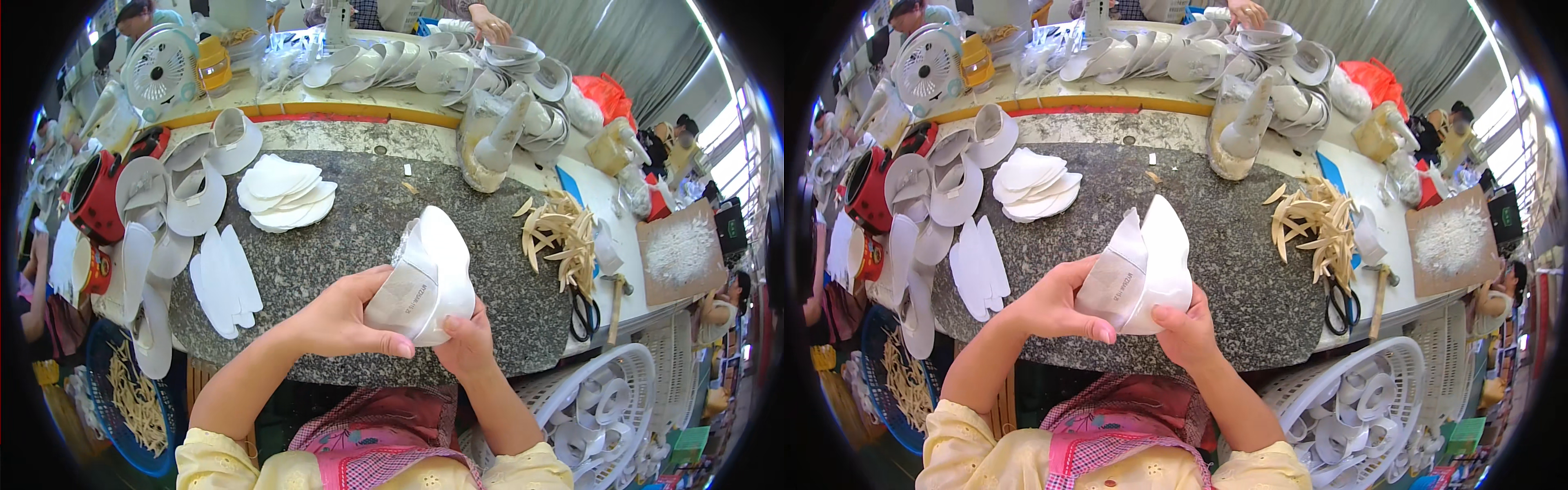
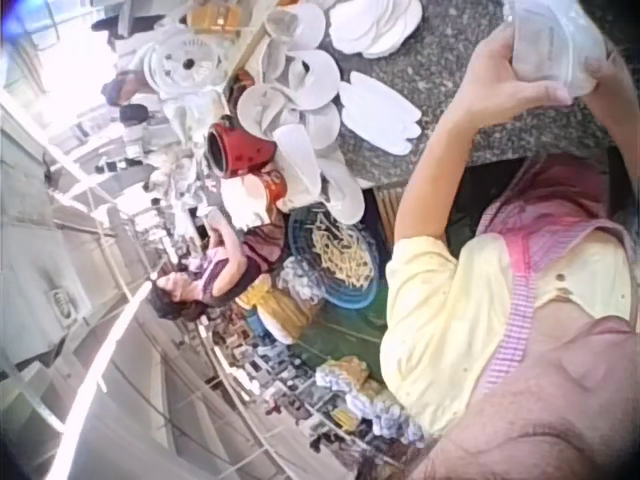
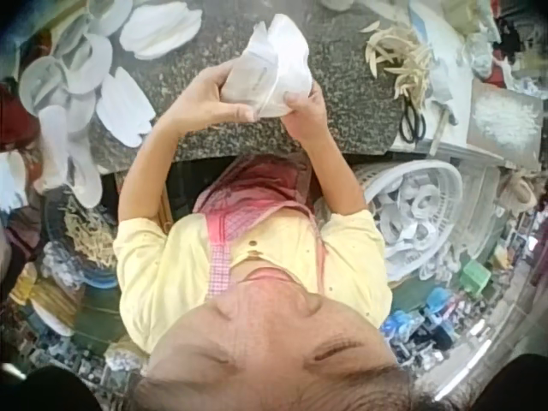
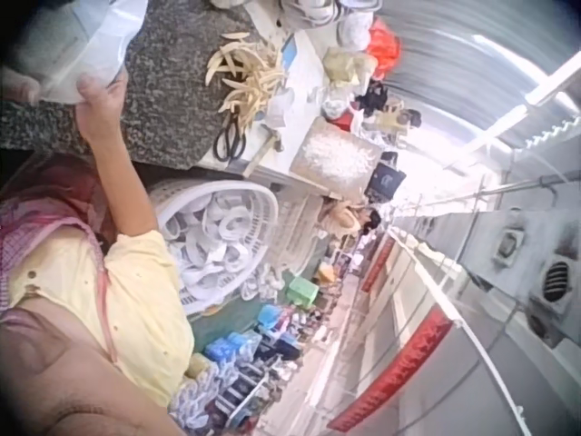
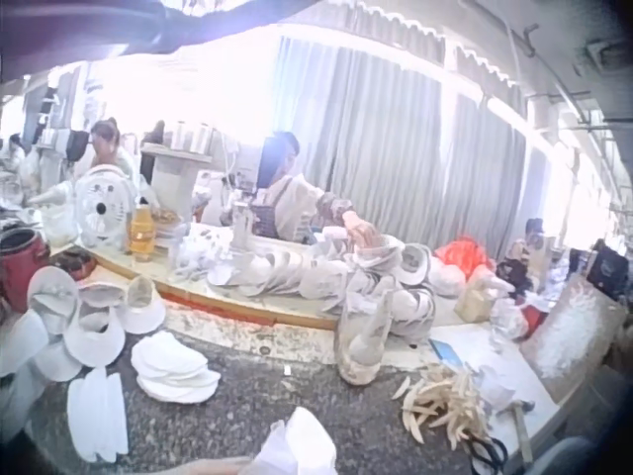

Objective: The person assembles fabric shoe parts by folding the uppers, inserting inner lining pieces by hand, and smoothing and shaping the edges.

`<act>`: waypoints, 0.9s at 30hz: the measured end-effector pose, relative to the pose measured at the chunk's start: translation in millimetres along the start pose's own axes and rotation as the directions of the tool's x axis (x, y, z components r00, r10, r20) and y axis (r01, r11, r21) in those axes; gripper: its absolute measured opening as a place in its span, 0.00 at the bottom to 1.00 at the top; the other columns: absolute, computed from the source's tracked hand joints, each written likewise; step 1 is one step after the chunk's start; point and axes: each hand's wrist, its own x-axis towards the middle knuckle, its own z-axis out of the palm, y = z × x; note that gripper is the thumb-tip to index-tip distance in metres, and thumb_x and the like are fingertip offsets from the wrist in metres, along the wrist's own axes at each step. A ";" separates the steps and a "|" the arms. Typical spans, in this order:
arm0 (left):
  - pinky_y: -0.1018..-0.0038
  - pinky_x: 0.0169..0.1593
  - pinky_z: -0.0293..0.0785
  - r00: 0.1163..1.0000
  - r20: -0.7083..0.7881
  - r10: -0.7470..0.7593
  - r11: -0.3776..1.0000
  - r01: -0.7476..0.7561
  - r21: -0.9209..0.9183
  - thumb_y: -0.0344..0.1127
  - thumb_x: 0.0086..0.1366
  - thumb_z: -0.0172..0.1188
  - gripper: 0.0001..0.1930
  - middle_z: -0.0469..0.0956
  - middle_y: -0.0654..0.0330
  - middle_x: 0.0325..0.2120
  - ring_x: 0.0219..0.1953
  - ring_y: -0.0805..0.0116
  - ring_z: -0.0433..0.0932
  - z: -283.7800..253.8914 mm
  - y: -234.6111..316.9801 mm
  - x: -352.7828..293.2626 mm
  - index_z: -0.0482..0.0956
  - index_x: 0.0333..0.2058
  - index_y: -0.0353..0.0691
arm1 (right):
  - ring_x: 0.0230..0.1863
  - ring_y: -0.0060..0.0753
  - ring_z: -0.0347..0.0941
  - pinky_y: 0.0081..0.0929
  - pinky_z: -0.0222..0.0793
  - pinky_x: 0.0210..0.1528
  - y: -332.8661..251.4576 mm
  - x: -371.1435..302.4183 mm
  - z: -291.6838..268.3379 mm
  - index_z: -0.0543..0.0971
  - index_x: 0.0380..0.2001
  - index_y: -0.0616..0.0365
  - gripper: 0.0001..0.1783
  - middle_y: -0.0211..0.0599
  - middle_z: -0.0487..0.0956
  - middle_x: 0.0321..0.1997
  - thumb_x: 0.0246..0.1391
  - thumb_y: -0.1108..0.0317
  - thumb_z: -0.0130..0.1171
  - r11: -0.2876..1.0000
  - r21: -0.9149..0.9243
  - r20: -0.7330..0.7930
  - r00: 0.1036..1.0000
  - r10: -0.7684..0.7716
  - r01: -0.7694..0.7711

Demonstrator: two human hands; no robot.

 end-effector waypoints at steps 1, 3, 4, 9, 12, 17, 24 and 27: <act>0.79 0.38 0.68 1.000 0.012 0.026 0.996 -0.027 0.086 0.39 0.44 0.67 0.27 0.71 0.63 0.35 0.34 0.77 0.70 -0.6 -1.5 -1.4 0.69 0.42 0.33 | 0.46 0.37 0.68 0.33 0.64 0.49 1.3 -2.3 -0.5 0.65 0.44 0.67 0.28 0.44 0.70 0.45 0.37 0.69 0.58 1.000 -0.014 0.008 1.000 -0.014 0.014; 0.78 0.38 0.68 0.995 0.049 -0.091 0.980 0.098 -0.176 0.39 0.45 0.66 0.25 0.71 0.64 0.33 0.33 0.76 0.71 -6.0 -1.2 -6.1 0.70 0.40 0.33 | 0.43 0.35 0.70 0.32 0.66 0.45 2.1 -6.2 5.4 0.65 0.44 0.67 0.27 0.42 0.72 0.42 0.37 0.68 0.58 0.999 0.024 0.047 0.998 -0.033 0.032; 0.79 0.37 0.68 0.996 -0.071 -0.044 0.983 0.031 -0.179 0.39 0.46 0.66 0.23 0.71 0.65 0.33 0.32 0.77 0.71 -8.9 -6.6 -6.0 0.70 0.39 0.33 | 0.40 0.33 0.72 0.30 0.68 0.42 0.4 -6.7 7.7 0.66 0.43 0.66 0.27 0.39 0.74 0.39 0.37 0.67 0.58 0.996 0.073 0.077 0.995 -0.056 0.050; 0.73 0.39 0.67 0.902 -0.131 0.412 0.761 -0.262 0.593 0.39 0.40 0.68 0.23 0.70 0.57 0.34 0.38 0.66 0.70 21.0 13.0 -11.4 0.72 0.36 0.37 | 0.13 0.22 0.67 0.21 0.59 0.21 19.2 13.2 -34.1 0.65 0.44 0.67 0.34 0.27 0.73 0.22 0.28 0.64 0.56 0.747 0.655 0.580 0.708 -0.402 -0.112; 0.68 0.44 0.63 0.860 -0.128 0.493 0.618 -0.243 0.748 0.37 0.35 0.68 0.27 0.66 0.53 0.33 0.38 0.55 0.65 29.0 14.0 -10.8 0.69 0.37 0.39 | 0.13 0.22 0.69 0.21 0.60 0.20 11.1 5.9 -26.4 0.67 0.39 0.64 0.27 0.26 0.73 0.21 0.34 0.62 0.59 0.822 0.544 0.575 0.788 -0.220 -0.168; 0.69 0.37 0.64 0.794 -0.030 0.608 0.421 -0.290 0.860 0.42 0.29 0.68 0.29 0.65 0.57 0.31 0.35 0.59 0.65 26.3 14.2 -10.9 0.67 0.33 0.40 | 0.12 0.21 0.69 0.17 0.61 0.17 -0.8 -11.9 0.7 0.70 0.28 0.60 0.17 0.26 0.73 0.19 0.42 0.59 0.62 0.912 0.393 0.360 0.932 -0.039 -0.113; 0.74 0.33 0.63 0.911 0.185 0.369 0.167 -0.261 0.951 0.45 0.39 0.60 0.14 0.68 0.63 0.26 0.33 0.67 0.68 26.1 13.5 -10.6 0.72 0.19 0.39 | 0.11 0.20 0.65 0.15 0.65 0.26 1.5 -13.3 22.6 0.63 0.46 0.63 0.36 0.32 0.73 0.16 0.30 0.56 0.54 0.996 0.048 -0.095 0.993 -0.064 0.069; 0.74 0.32 0.63 0.899 0.243 0.364 0.144 -0.313 0.939 0.43 0.40 0.59 0.12 0.70 0.63 0.25 0.32 0.68 0.69 27.8 2.3 -7.9 0.73 0.19 0.40 | 0.13 0.19 0.66 0.15 0.63 0.26 -1.3 -12.0 26.5 0.62 0.47 0.64 0.37 0.29 0.72 0.15 0.31 0.58 0.56 0.997 -0.035 -0.210 0.975 -0.073 0.068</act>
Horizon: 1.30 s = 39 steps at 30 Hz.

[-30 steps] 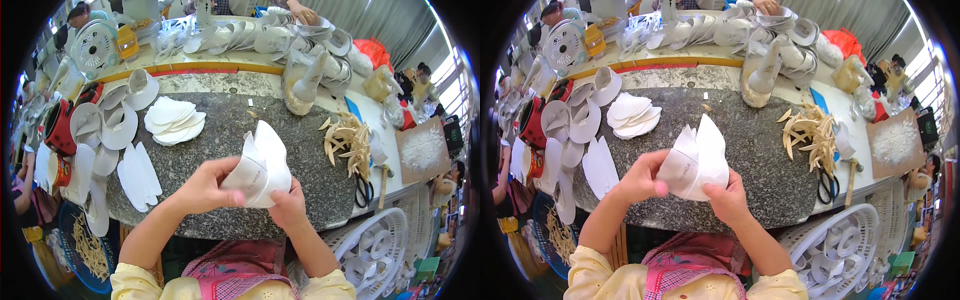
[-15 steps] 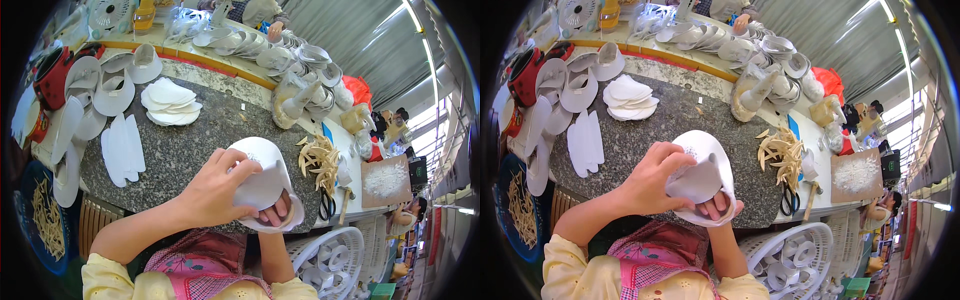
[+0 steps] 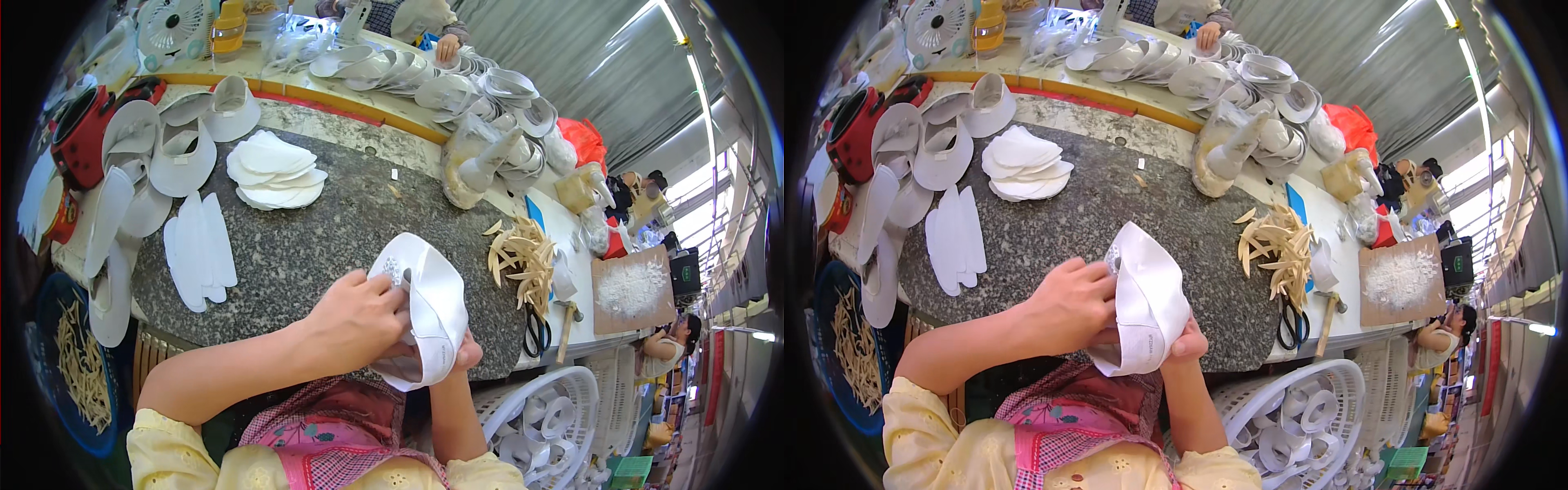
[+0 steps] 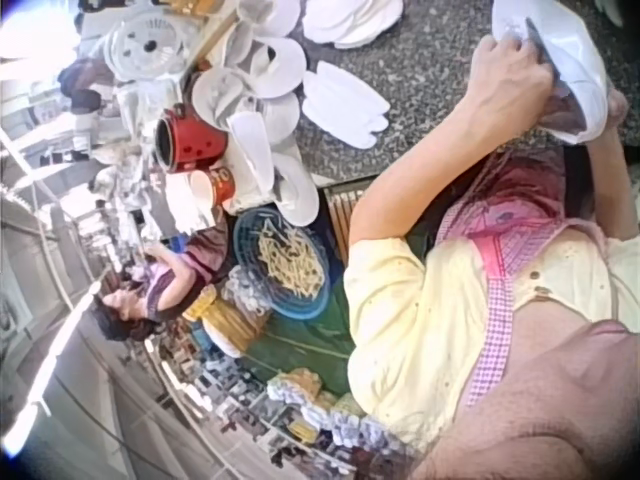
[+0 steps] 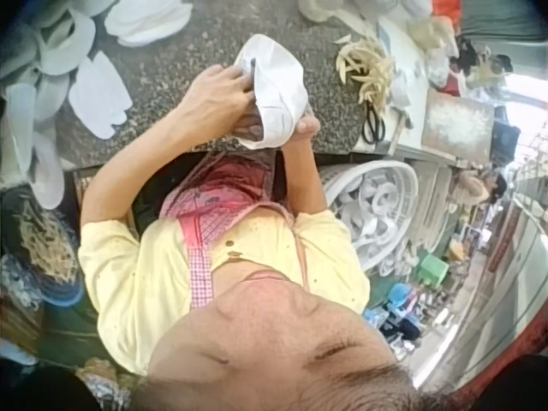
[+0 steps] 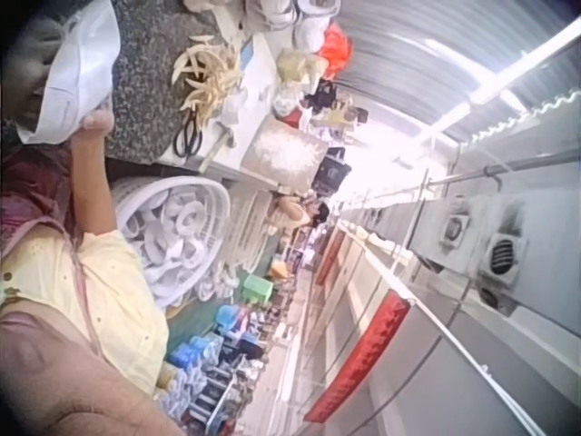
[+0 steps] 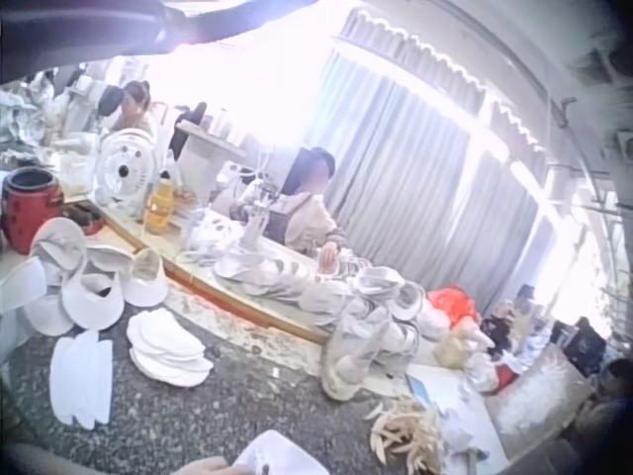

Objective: The person assembles fabric shoe parts by folding the uppers, inserting inner lining pieces by hand, and smoothing and shaping the edges.

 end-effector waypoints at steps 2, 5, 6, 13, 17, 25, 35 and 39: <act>0.77 0.29 0.64 0.999 0.038 0.038 0.998 -0.037 -0.044 0.38 0.43 0.59 0.09 0.71 0.61 0.21 0.26 0.70 0.70 -4.1 -10.8 -0.9 0.73 0.19 0.39 | 0.15 0.18 0.66 0.15 0.61 0.24 -6.1 7.0 -21.7 0.66 0.43 0.63 0.32 0.27 0.72 0.15 0.32 0.59 0.56 1.000 -0.024 0.185 0.983 -0.011 0.016; 0.80 0.26 0.63 0.870 -0.012 -0.493 0.560 0.307 -0.770 0.34 0.49 0.58 0.07 0.71 0.63 0.18 0.21 0.74 0.68 -15.8 -34.9 -3.3 0.72 0.18 0.39 | 0.13 0.17 0.66 0.18 0.51 0.17 -13.8 10.2 -49.9 0.73 0.17 0.53 0.06 0.20 0.70 0.12 0.34 0.64 0.55 0.968 0.192 0.579 0.815 0.022 -0.163; 0.81 0.26 0.63 0.782 0.143 -0.607 0.259 0.365 -0.894 0.34 0.51 0.57 0.07 0.71 0.64 0.18 0.20 0.76 0.67 -3.8 -46.6 -9.6 0.72 0.19 0.38 | 0.11 0.19 0.64 0.19 0.51 0.17 -10.3 8.3 -43.4 0.73 0.18 0.54 0.08 0.22 0.70 0.11 0.34 0.63 0.53 0.943 0.258 0.622 0.783 0.003 -0.209; 0.79 0.30 0.66 0.652 -0.139 -0.745 0.548 0.480 -0.685 0.36 0.51 0.59 0.10 0.70 0.64 0.21 0.24 0.75 0.68 13.7 -48.4 -16.3 0.71 0.27 0.36 | 0.39 0.40 0.69 0.34 0.65 0.43 4.8 5.8 -46.3 0.57 0.50 0.70 0.38 0.47 0.71 0.39 0.31 0.68 0.53 0.887 0.453 0.410 0.904 -0.118 -0.090; 0.73 0.35 0.68 0.869 -0.310 -0.386 0.807 0.155 -0.570 0.40 0.44 0.65 0.19 0.73 0.57 0.29 0.31 0.63 0.73 -4.7 -17.0 -6.9 0.73 0.33 0.37 | 0.52 0.44 0.63 0.36 0.58 0.54 7.9 -0.1 -18.6 0.57 0.51 0.71 0.39 0.48 0.65 0.51 0.32 0.68 0.57 0.979 0.151 0.124 0.979 -0.159 0.140; 0.74 0.33 0.68 0.760 -0.389 -0.521 0.776 0.232 -0.587 0.38 0.44 0.65 0.15 0.74 0.59 0.26 0.28 0.66 0.72 7.2 -14.4 -7.4 0.75 0.28 0.36 | 0.49 0.41 0.66 0.35 0.61 0.52 11.9 -3.0 -3.4 0.62 0.47 0.71 0.31 0.47 0.68 0.46 0.36 0.70 0.57 0.970 0.075 -0.013 0.973 -0.230 0.230; 0.71 0.34 0.70 0.807 -0.507 -0.304 0.908 0.083 -0.411 0.39 0.39 0.67 0.21 0.74 0.58 0.24 0.28 0.63 0.74 17.2 3.2 -12.0 0.76 0.32 0.35 | 0.47 0.38 0.67 0.36 0.63 0.51 16.9 -6.5 26.3 0.63 0.47 0.67 0.28 0.44 0.69 0.46 0.40 0.68 0.56 0.972 0.178 -0.119 0.984 -0.134 0.153; 0.72 0.29 0.67 0.849 -0.381 -0.367 0.868 0.165 -0.468 0.36 0.40 0.65 0.17 0.73 0.59 0.20 0.24 0.64 0.72 17.5 2.7 -12.8 0.75 0.31 0.35 | 0.48 0.38 0.66 0.36 0.62 0.51 22.2 -3.4 13.7 0.62 0.48 0.65 0.27 0.43 0.68 0.47 0.42 0.68 0.55 0.973 0.095 -0.122 0.973 -0.196 0.208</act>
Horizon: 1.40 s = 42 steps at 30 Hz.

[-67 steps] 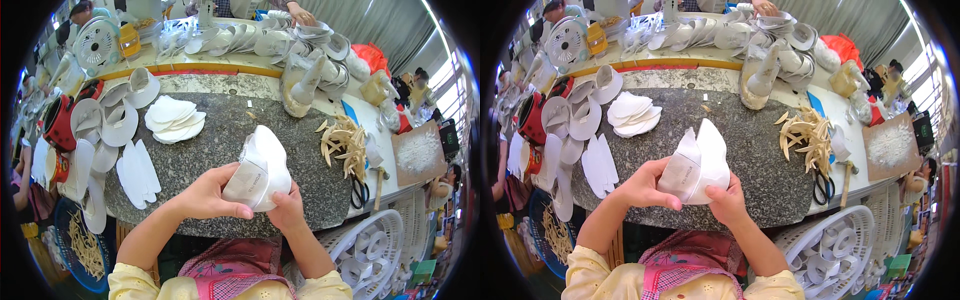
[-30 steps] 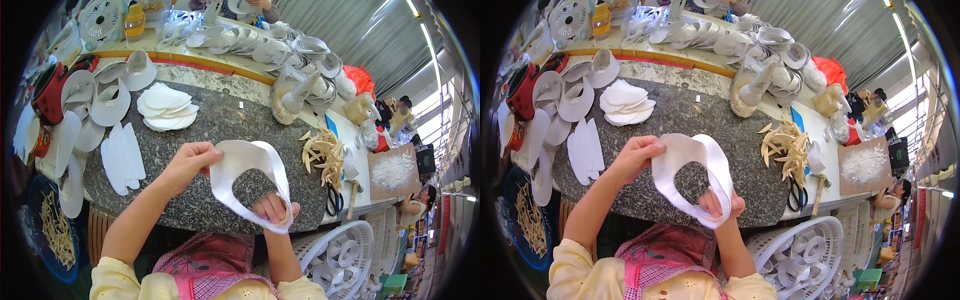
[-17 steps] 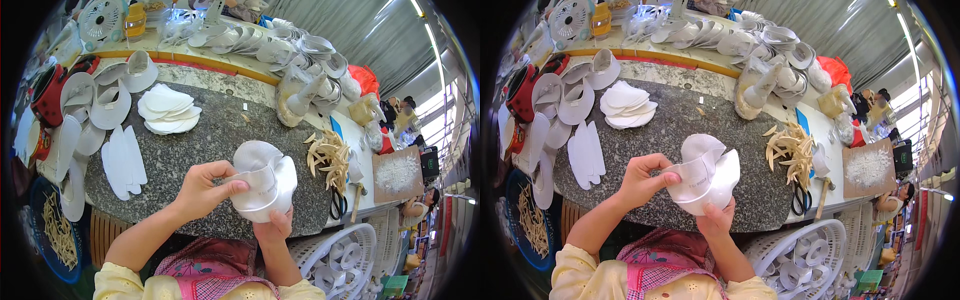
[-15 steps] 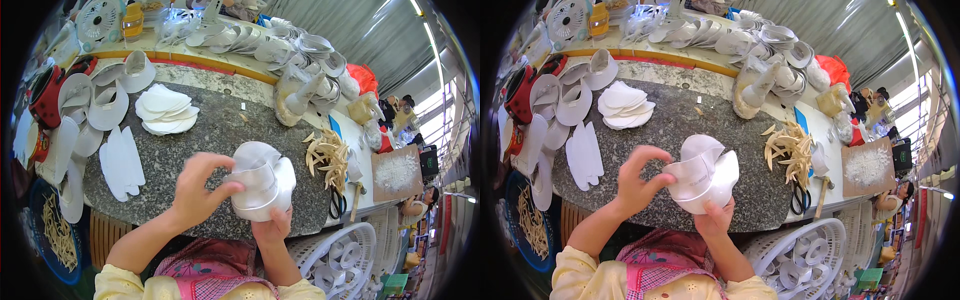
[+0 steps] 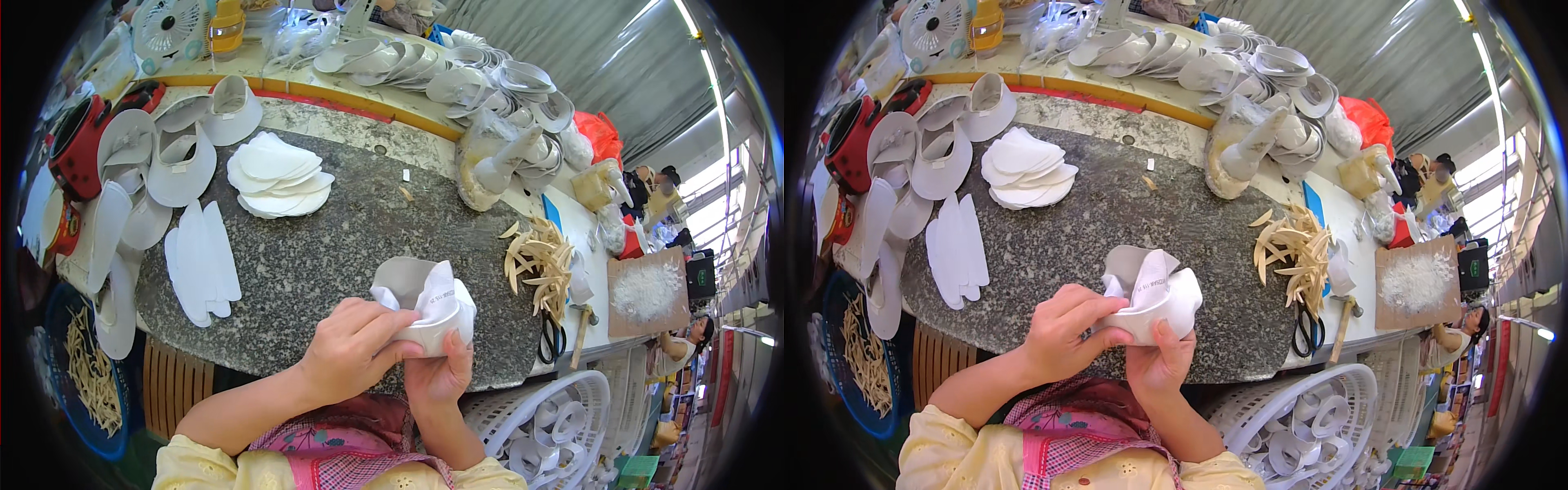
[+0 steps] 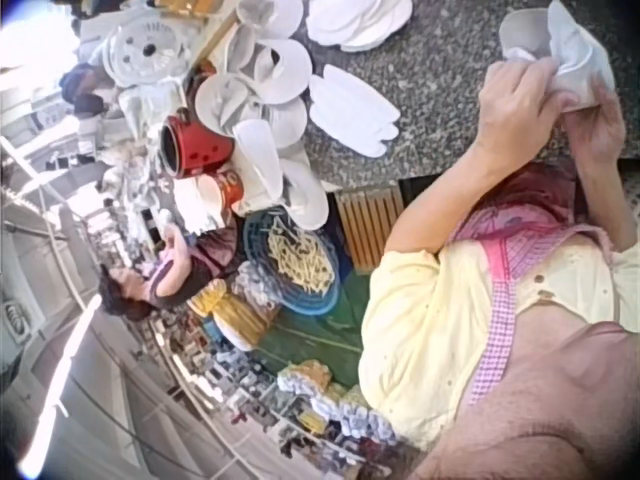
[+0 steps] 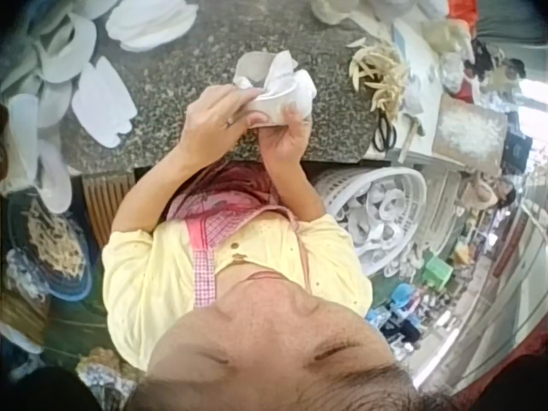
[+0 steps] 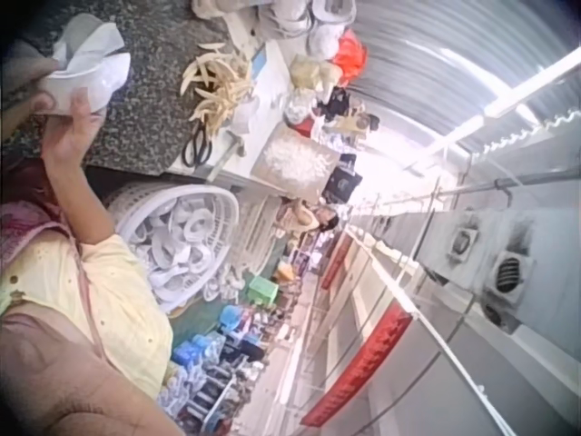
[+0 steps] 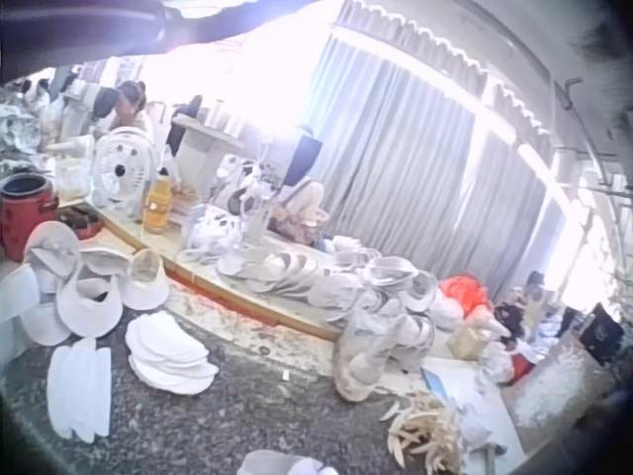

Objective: The person assembles fabric shoe parts by folding the uppers, inserting inner lining pieces by hand, and smoothing and shaping the edges.

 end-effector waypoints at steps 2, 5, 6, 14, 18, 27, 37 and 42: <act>0.72 0.28 0.65 0.999 0.029 -0.018 1.000 0.018 0.024 0.36 0.41 0.65 0.16 0.72 0.59 0.19 0.23 0.64 0.71 -0.3 -1.5 -1.3 0.74 0.30 0.36 | 0.49 0.38 0.65 0.36 0.61 0.52 2.4 1.4 -4.6 0.61 0.49 0.65 0.28 0.43 0.67 0.48 0.43 0.68 0.54 0.997 -0.069 0.034 0.999 -0.035 0.038; 0.71 0.27 0.62 0.998 0.056 -0.013 0.999 0.010 0.045 0.34 0.42 0.64 0.13 0.69 0.60 0.18 0.21 0.62 0.69 -1.0 -4.9 -0.2 0.72 0.26 0.37 | 0.44 0.35 0.69 0.33 0.64 0.49 6.0 7.1 -10.6 0.68 0.41 0.67 0.23 0.41 0.72 0.42 0.37 0.74 0.59 0.986 -0.076 0.038 0.988 -0.148 0.151; 0.71 0.28 0.62 0.997 0.076 -0.017 0.999 0.015 0.033 0.34 0.43 0.63 0.12 0.69 0.60 0.18 0.22 0.62 0.69 -1.7 -5.0 0.4 0.71 0.25 0.37 | 0.44 0.36 0.69 0.34 0.64 0.49 7.0 9.2 -16.5 0.68 0.42 0.67 0.23 0.42 0.72 0.42 0.38 0.74 0.57 0.966 -0.132 0.121 0.971 -0.208 0.224; 0.70 0.31 0.63 0.779 0.617 -0.114 0.875 0.373 -0.310 0.30 0.49 0.58 0.09 0.64 0.56 0.22 0.27 0.57 0.68 -18.2 -27.6 9.8 0.66 0.26 0.35 | 0.49 0.38 0.64 0.35 0.60 0.51 7.2 19.4 -33.5 0.59 0.49 0.66 0.37 0.42 0.66 0.48 0.34 0.62 0.59 0.952 0.132 0.083 0.960 0.268 -0.277; 0.71 0.30 0.66 0.715 0.683 -0.148 0.848 0.447 -0.284 0.30 0.46 0.61 0.10 0.69 0.57 0.24 0.26 0.62 0.70 -28.7 -36.8 7.7 0.71 0.28 0.36 | 0.49 0.40 0.65 0.36 0.59 0.52 3.3 22.1 -25.2 0.57 0.51 0.65 0.40 0.42 0.66 0.49 0.34 0.60 0.58 0.939 -0.177 0.093 0.945 0.314 -0.295; 0.67 0.31 0.66 0.915 0.388 -0.115 0.981 0.167 -0.103 0.30 0.47 0.59 0.09 0.69 0.56 0.24 0.28 0.57 0.69 -25.0 -22.4 -20.4 0.71 0.29 0.37 | 0.38 0.30 0.70 0.29 0.67 0.43 24.3 3.7 -23.5 0.66 0.41 0.65 0.27 0.37 0.72 0.37 0.33 0.78 0.62 0.979 -0.205 0.060 0.998 -0.005 0.017; 0.70 0.26 0.65 0.970 0.218 -0.111 0.985 0.137 -0.106 0.28 0.48 0.58 0.08 0.70 0.57 0.24 0.25 0.59 0.69 -26.5 -16.4 -42.7 0.72 0.29 0.35 | 0.31 0.24 0.72 0.21 0.68 0.34 31.2 -12.4 -20.8 0.72 0.34 0.66 0.19 0.37 0.75 0.31 0.33 0.77 0.63 0.883 -0.432 0.115 0.982 -0.148 0.183; 0.69 0.28 0.65 0.923 0.338 -0.184 0.981 0.192 0.009 0.30 0.47 0.60 0.08 0.70 0.58 0.24 0.26 0.60 0.70 -30.2 -18.8 -42.3 0.73 0.28 0.38 | 0.31 0.23 0.71 0.20 0.67 0.33 26.4 -15.8 -33.3 0.72 0.35 0.68 0.19 0.37 0.75 0.32 0.35 0.76 0.63 0.745 -0.575 0.335 0.928 -0.162 0.338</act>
